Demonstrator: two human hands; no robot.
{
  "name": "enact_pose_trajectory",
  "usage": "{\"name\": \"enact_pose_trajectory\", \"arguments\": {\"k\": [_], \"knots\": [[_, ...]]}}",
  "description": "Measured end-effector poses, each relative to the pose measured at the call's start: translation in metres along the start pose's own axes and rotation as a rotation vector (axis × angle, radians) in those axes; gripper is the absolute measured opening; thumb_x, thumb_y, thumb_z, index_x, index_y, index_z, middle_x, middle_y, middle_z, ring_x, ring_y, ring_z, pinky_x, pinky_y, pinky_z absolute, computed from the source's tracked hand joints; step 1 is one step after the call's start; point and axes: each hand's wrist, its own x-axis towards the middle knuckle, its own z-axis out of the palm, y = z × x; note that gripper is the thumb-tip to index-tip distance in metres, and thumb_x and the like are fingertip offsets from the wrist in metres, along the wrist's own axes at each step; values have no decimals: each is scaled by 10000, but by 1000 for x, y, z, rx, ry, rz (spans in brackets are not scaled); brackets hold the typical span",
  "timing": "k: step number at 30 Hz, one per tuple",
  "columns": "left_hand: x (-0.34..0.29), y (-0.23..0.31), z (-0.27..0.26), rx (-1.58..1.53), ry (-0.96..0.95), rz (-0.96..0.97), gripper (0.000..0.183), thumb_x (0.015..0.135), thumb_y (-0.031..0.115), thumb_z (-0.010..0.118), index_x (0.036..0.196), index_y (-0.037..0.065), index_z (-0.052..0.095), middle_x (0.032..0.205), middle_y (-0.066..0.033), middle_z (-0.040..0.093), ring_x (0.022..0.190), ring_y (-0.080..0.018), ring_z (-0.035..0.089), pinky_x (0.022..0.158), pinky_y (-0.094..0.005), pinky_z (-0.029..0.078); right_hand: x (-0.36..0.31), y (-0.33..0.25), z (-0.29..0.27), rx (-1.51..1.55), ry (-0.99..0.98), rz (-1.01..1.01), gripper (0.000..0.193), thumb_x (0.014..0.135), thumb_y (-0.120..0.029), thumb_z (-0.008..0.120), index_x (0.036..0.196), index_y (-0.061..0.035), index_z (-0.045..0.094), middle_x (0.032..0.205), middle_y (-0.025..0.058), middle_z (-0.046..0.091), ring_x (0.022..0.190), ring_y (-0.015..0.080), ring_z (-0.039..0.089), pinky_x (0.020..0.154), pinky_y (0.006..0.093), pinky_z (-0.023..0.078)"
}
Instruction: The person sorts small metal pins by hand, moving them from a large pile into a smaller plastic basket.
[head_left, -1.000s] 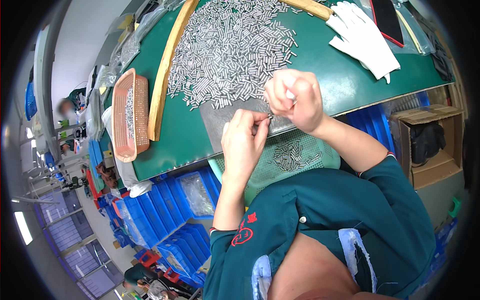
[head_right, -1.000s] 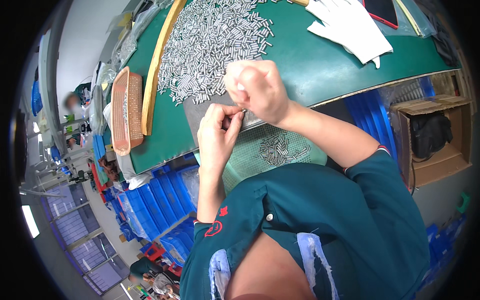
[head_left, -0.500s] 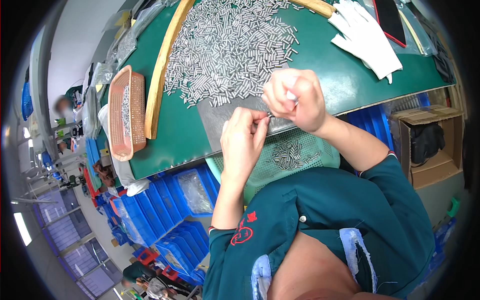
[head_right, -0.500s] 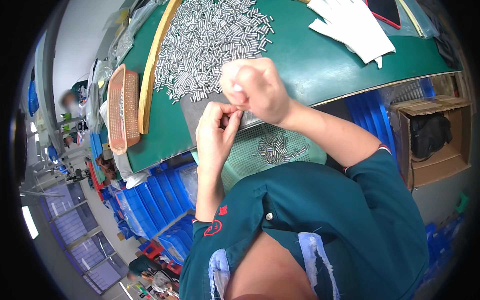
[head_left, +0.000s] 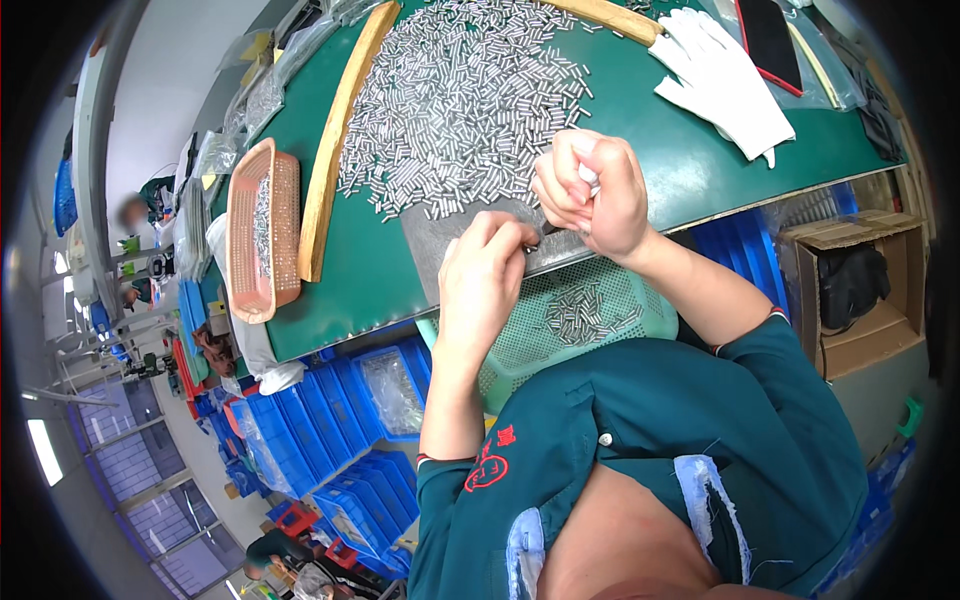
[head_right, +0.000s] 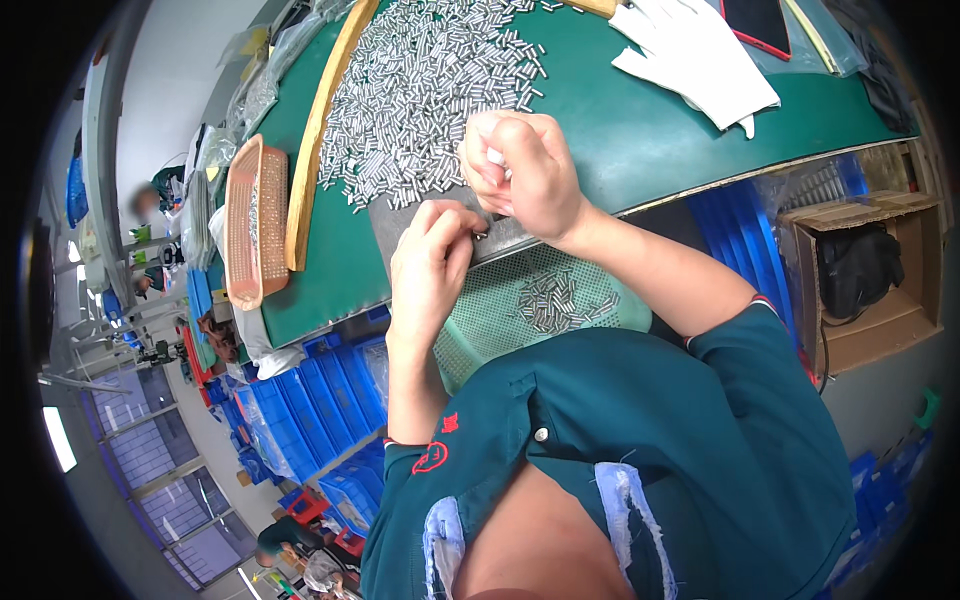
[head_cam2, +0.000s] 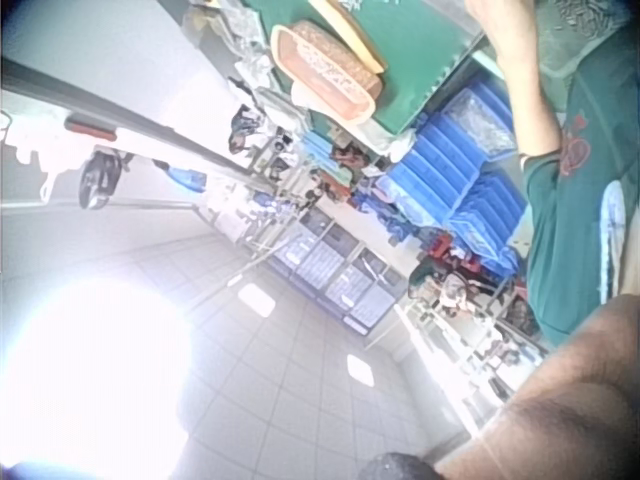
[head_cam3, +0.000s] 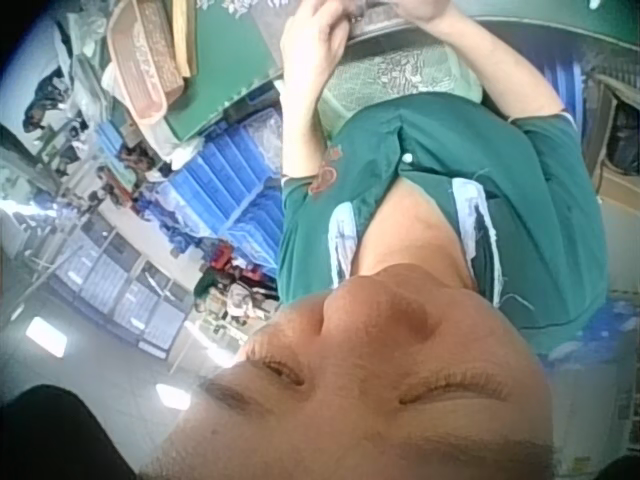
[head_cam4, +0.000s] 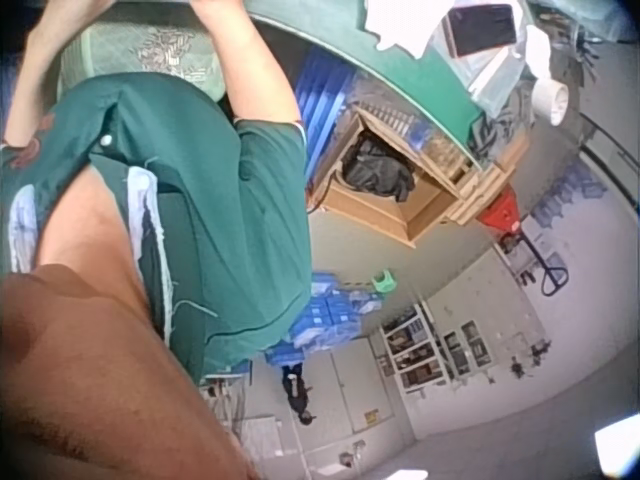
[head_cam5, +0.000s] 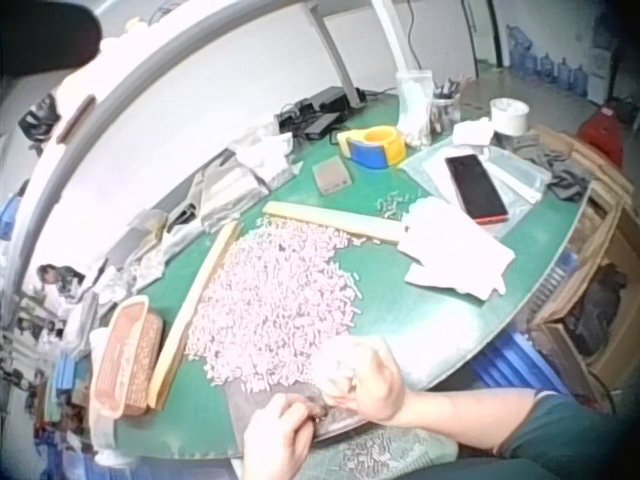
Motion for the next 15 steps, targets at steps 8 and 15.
{"name": "enact_pose_trajectory", "arguments": {"k": [8,15], "knots": [[-12,9,-1,-159,100,-304,112,737,50,617,842,50,577,777,-57,544,573,-166,516,570,-288,426,0,-1,1,-23,-27,18,318,839,-186,347,551,-52,346,468,5,342,374,52,271,350,205,232],[-15,5,6,-96,105,-219,108,729,95,646,800,57,574,728,-53,540,583,-182,533,580,-306,426,-1,-1,-1,-47,-28,-23,334,854,-206,331,558,-52,347,468,7,345,382,55,276,353,204,227]]}}
